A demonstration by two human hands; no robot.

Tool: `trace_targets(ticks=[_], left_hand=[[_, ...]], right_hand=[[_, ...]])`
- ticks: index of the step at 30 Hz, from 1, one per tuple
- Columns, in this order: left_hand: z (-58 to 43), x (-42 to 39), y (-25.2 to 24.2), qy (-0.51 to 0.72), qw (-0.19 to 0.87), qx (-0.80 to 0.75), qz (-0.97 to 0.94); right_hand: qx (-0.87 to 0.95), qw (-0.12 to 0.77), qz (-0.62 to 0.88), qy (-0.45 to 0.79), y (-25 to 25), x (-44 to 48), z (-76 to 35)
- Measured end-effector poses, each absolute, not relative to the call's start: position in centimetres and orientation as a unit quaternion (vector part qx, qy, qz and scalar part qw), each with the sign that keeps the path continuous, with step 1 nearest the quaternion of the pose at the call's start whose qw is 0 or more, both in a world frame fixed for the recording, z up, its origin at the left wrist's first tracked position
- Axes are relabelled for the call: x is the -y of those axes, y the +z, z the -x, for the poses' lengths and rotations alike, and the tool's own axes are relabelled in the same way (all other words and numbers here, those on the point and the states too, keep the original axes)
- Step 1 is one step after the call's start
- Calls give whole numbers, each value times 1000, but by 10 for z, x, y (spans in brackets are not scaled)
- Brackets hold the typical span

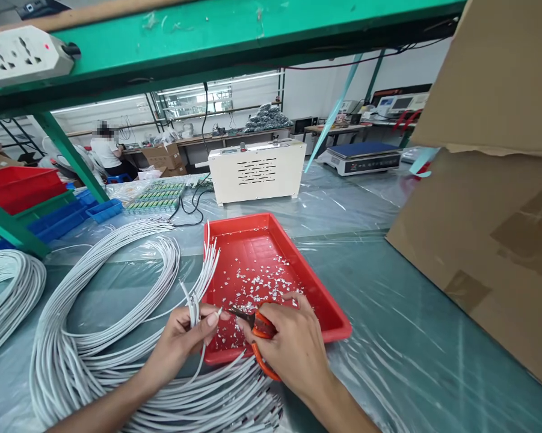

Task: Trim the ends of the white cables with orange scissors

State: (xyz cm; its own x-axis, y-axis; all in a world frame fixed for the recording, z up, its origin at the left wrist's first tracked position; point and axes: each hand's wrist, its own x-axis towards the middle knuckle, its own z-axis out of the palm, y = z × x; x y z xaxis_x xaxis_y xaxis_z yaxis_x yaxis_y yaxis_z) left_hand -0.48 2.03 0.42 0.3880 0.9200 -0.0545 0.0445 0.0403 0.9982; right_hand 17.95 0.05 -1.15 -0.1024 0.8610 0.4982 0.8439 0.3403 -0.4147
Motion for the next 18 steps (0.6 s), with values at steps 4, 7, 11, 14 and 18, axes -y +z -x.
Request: trace_targets(ticks=[4,7,11,14,18], left_hand=[[5,-21,4,359,594,-413,-590],[4,-20,7,353,589,-405,-604],[1,-19,12,346,588,-374,-628],[0,-18,14,352,589,-365,-630],[0,-18,13,360,591,-356,-629]], right_hand=[[756,339,560,16,-11,1,-177],[758,347,552,20,-11,2,-176],[758,349,550,31,-11,3,-175],[759,347,550,35,-11,4,-175],[762,345,546,36,-11,4,-175]])
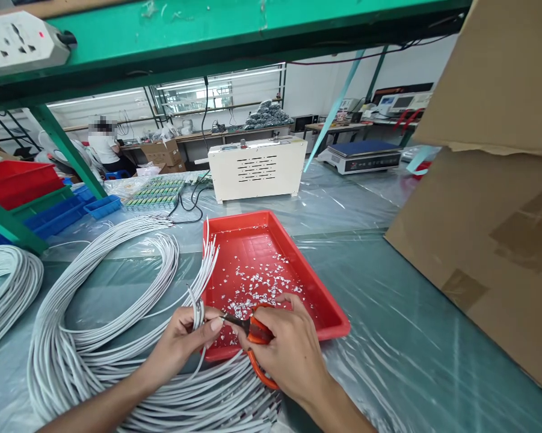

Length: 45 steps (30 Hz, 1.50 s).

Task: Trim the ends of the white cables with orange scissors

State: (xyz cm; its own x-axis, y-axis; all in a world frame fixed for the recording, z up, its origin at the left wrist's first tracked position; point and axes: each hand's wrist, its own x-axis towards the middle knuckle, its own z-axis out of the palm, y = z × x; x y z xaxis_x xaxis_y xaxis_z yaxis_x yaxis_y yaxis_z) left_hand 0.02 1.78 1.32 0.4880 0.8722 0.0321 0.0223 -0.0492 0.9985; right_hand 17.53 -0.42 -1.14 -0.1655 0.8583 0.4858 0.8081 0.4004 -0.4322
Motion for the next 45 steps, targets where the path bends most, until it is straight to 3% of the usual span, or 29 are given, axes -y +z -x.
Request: trace_targets(ticks=[17,22,27,33,38,41,45], left_hand=[[4,-22,11,356,595,-364,-622],[1,-10,9,433,449,-408,-667],[4,-4,10,413,295,-374,-776],[4,-12,14,376,451,-373,-718],[2,-16,13,384,515,-380,-665],[1,-12,12,416,456,-400,-677],[7,-5,8,380,255,-386,-801]], right_hand=[[772,327,540,78,-6,7,-176],[747,321,569,124,-7,11,-169],[732,322,585,134,-10,14,-165],[764,356,539,-1,-11,10,-171],[766,349,540,11,-8,11,-172],[756,336,559,62,-7,13,-169],[729,303,592,162,-9,16,-165]])
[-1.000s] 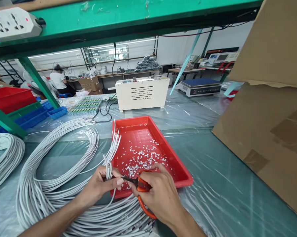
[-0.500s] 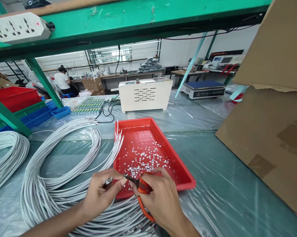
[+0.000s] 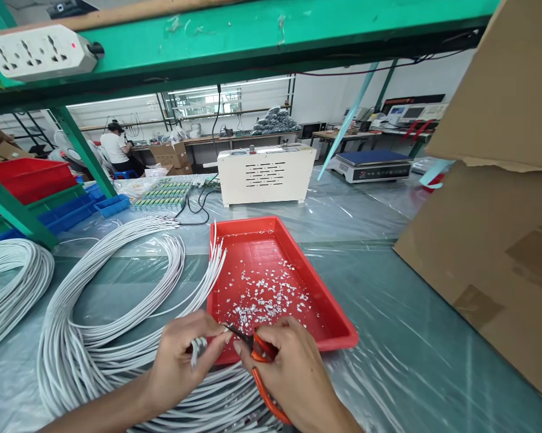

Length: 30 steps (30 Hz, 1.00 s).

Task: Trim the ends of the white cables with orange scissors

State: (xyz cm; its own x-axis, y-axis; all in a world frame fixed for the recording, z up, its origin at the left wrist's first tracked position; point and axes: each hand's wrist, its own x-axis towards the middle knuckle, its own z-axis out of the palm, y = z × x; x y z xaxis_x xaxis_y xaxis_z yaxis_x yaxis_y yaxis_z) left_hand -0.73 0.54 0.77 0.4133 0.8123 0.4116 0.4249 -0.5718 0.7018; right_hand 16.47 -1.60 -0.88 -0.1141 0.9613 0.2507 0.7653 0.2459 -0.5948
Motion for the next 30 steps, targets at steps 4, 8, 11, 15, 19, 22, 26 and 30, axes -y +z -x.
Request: trace_targets(ticks=[4,8,11,15,19,22,26,30], left_hand=[[12,-4,1,359,123,-348,-857],[4,-7,4,403,252,-417,-775],[-2,-10,10,430,391,-442,-684],[-4,-14,16,401,499,-416,-646],[-4,-14,16,359,552,-366,-658],[-6,-10,13,353,540,-372,-668],[-7,-6,15,379,498,-397,-672],[-3,-5,22,370,530,-440,-624]], right_hand=[[716,274,609,205,-11,17,-161],[715,279,605,213,-11,14,-163],[700,304,598,243,-8,13,-166],[648,404,567,311,-4,12,-165],[603,479,527,360,-1,11,-163],[609,478,506,380,2,11,-161],[615,487,509,355,3,13,-161],[584,558,536,246,-2,16,-167]])
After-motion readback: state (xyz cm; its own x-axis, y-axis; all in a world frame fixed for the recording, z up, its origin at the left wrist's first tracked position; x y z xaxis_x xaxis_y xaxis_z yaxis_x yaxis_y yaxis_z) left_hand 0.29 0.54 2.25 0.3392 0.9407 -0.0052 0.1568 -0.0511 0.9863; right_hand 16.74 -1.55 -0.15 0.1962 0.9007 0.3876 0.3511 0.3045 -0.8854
